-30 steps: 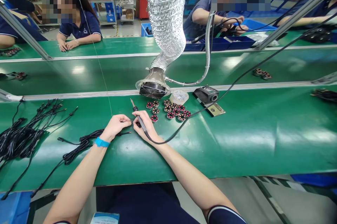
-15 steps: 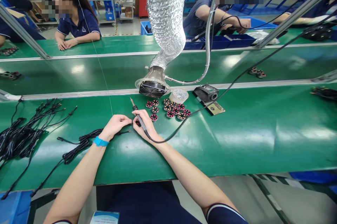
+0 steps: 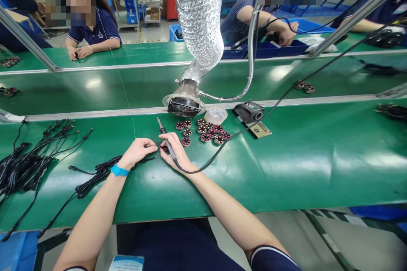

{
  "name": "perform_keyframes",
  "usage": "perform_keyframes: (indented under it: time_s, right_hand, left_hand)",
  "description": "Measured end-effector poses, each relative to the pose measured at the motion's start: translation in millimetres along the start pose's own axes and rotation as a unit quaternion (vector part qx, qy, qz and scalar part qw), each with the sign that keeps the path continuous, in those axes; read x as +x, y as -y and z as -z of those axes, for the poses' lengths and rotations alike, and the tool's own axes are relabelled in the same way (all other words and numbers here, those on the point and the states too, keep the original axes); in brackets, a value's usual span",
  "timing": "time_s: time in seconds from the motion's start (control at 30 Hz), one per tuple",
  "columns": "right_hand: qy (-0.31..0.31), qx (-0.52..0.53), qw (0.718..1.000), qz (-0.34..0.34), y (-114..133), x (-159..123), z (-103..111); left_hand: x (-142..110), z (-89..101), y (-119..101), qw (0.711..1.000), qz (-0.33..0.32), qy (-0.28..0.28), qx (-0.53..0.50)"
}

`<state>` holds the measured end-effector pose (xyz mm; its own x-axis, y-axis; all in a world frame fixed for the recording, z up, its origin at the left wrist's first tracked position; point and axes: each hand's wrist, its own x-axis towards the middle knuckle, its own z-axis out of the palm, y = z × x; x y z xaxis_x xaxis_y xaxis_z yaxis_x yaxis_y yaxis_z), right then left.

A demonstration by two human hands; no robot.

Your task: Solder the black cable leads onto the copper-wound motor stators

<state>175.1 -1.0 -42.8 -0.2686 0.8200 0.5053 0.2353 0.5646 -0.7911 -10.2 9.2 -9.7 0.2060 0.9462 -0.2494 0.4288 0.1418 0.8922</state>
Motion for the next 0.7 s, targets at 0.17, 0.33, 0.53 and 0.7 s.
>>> perform_keyframes:
  time_s: [0.17, 0.33, 0.53, 0.7]
  right_hand:
    - [-0.005, 0.002, 1.0, 0.001, 0.3, 0.9, 0.0]
    - [-0.01, -0.001, 1.0, -0.002, -0.6, 0.9, -0.7]
    - [-0.012, -0.005, 1.0, -0.007, -1.5, 0.6, -2.0]
    - [-0.008, -0.015, 1.0, -0.006, -4.8, -0.3, -2.9]
  left_hand:
    - [-0.4, -1.3, -1.9, 1.0, 0.001, 0.004, 0.005]
    - [-0.6, 0.2, -2.9, 1.0, -0.01, 0.009, -0.006]
    - [0.8, 3.5, -1.0, 1.0, -0.008, -0.003, -0.009]
    - [2.9, 3.0, 2.3, 1.0, 0.003, -0.011, -0.022]
